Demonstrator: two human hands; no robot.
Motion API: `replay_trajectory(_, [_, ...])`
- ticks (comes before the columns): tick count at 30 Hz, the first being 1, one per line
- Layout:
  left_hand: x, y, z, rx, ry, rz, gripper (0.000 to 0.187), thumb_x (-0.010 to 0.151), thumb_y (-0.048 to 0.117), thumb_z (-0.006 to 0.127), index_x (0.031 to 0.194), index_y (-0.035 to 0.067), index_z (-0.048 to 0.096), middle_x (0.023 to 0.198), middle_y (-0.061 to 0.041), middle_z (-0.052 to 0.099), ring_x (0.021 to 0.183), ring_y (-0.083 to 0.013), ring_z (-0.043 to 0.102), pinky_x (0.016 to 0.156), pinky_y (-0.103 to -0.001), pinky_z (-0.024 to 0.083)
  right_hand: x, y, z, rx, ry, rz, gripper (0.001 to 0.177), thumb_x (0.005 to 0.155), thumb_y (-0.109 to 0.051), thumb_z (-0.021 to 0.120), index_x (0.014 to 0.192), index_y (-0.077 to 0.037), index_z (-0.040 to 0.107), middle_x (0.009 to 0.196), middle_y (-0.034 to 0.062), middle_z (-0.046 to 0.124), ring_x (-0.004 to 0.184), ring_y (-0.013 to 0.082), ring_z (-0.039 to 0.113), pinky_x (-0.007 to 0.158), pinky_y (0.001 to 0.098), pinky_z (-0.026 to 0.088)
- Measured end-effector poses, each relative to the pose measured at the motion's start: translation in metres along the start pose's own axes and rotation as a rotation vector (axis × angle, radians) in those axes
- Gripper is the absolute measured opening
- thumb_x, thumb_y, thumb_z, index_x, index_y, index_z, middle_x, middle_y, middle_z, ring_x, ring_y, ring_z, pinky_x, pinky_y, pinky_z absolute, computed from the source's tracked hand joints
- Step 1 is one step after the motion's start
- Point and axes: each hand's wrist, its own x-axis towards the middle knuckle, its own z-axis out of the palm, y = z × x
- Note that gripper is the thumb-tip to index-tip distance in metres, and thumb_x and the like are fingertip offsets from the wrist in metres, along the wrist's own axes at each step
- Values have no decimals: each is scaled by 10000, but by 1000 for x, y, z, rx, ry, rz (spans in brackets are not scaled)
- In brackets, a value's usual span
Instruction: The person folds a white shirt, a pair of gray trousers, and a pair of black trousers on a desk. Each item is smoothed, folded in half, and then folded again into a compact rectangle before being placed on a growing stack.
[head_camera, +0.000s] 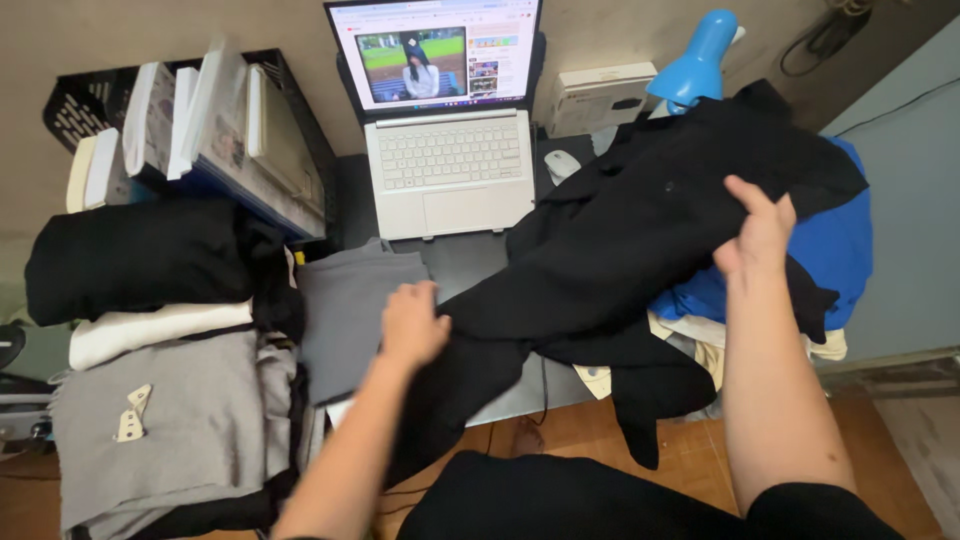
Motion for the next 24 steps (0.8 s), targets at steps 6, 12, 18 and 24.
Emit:
replay_trajectory(6, [-51,51,41,165,-195,374,436,810,182,732,1232,141,629,1406,-174,483,1403,-367,378,1190,-629,187,7,3,5,-294,-18,-97,419,845,127,723,1251,64,646,1189,139,721,1079,269,718,974,380,607])
replay_trajectory(12, [-45,32,46,215,-427,268,725,882,341,718,1509,194,384,1638,-218,168,1535,-393,90,1228,-568,34,-3,-16,42,-177,-225,-95,447,858,127,719,1286,48,618,1227,151,713,1117,279,716,1024,392,606])
replay_trajectory(18, [-20,38,43,79,-472,21,947,843,432,756,1594,196,229,1662,-250,90,1558,-399,48,1257,-510,18,-6,-11,98,-149,-355,-69,524,763,128,772,1256,25,629,1188,138,717,1053,260,729,952,406,617])
replay_trajectory(24, [22,47,69,-118,-526,-251,812,933,481,637,1619,260,264,1672,-231,139,1570,-390,73,1260,-526,38,-33,17,141,-813,-683,-274,396,765,-8,913,1101,4,703,1035,65,736,914,159,663,851,300,560])
